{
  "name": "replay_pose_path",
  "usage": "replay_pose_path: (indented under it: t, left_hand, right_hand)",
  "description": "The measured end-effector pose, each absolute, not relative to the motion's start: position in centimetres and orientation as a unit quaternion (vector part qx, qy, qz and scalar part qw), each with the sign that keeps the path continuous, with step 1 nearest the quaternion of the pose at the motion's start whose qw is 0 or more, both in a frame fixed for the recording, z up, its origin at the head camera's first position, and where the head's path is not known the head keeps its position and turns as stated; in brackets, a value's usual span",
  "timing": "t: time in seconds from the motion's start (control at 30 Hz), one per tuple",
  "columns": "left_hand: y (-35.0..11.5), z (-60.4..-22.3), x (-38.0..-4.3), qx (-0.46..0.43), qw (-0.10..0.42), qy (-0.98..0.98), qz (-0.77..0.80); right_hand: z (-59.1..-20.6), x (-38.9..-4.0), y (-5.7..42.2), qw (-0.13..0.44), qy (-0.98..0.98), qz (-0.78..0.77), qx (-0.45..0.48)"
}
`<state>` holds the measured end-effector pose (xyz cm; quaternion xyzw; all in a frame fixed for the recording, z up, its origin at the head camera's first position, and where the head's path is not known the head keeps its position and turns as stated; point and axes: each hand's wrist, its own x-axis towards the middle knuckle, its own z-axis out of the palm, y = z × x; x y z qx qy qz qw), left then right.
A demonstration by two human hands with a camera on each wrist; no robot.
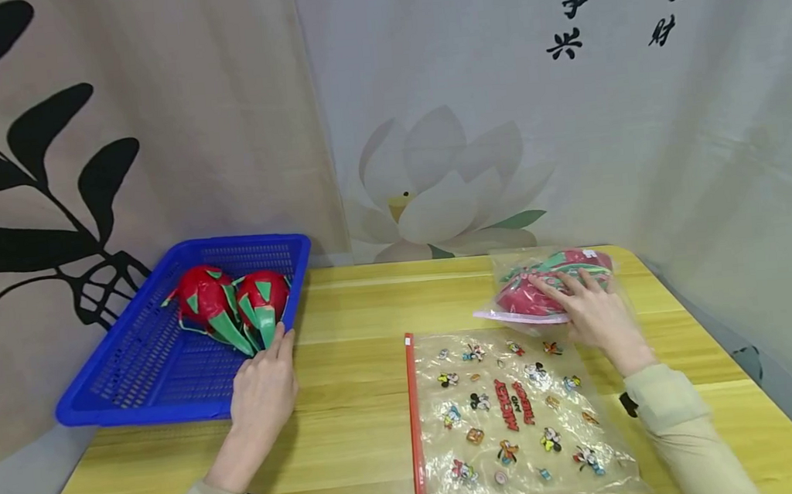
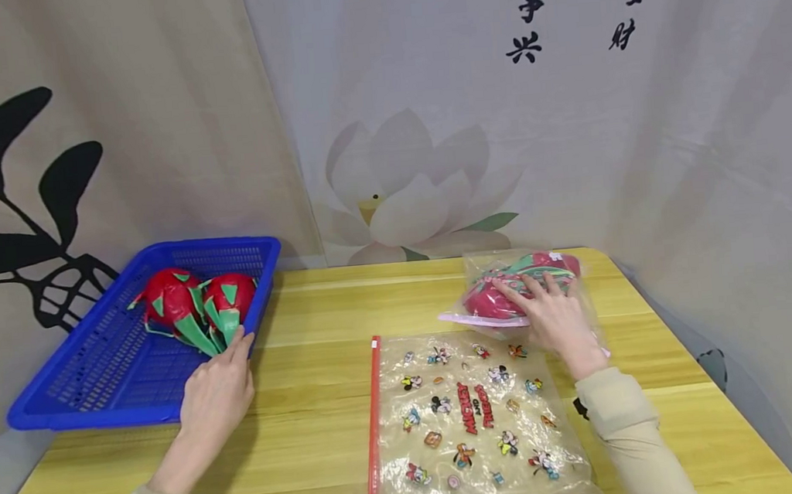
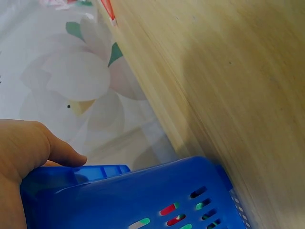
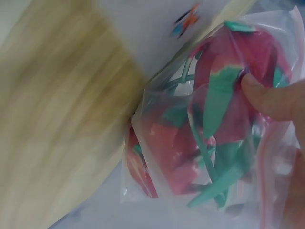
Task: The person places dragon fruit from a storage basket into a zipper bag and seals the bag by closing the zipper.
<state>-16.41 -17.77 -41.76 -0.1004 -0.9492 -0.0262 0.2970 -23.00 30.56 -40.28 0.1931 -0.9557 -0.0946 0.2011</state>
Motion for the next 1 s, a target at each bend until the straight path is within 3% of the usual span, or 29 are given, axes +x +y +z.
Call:
replay_pose_path:
  t: [0.3,0.6,0.83,1.0]
  left_hand:
    - [-17.8,-41.8,-16.4,-0.105,0.302,-0.947,-0.026]
    - [-17.7,-42.0,-16.4,-0.109,0.313,-0.943,-0.018]
    - [-17.5,-42.1,-16.5,-0.111,0.305,-0.946,-0.013]
    - [-17.6,-42.1,-16.5,-0.111,0.310,-0.944,-0.011]
  right_hand:
    - [-40.9,-23.0,35.1,0.164,-0.979,-0.044,0.116]
    - [-42.5,-22.8,36.8,0.163,-0.980,-0.029,0.109]
    - [-42.3,-20.7,35.1,0.156,-0.981,-0.020,0.118]
    - [-41.8,-18.6,31.3,0.195,-0.971,-0.027,0.139]
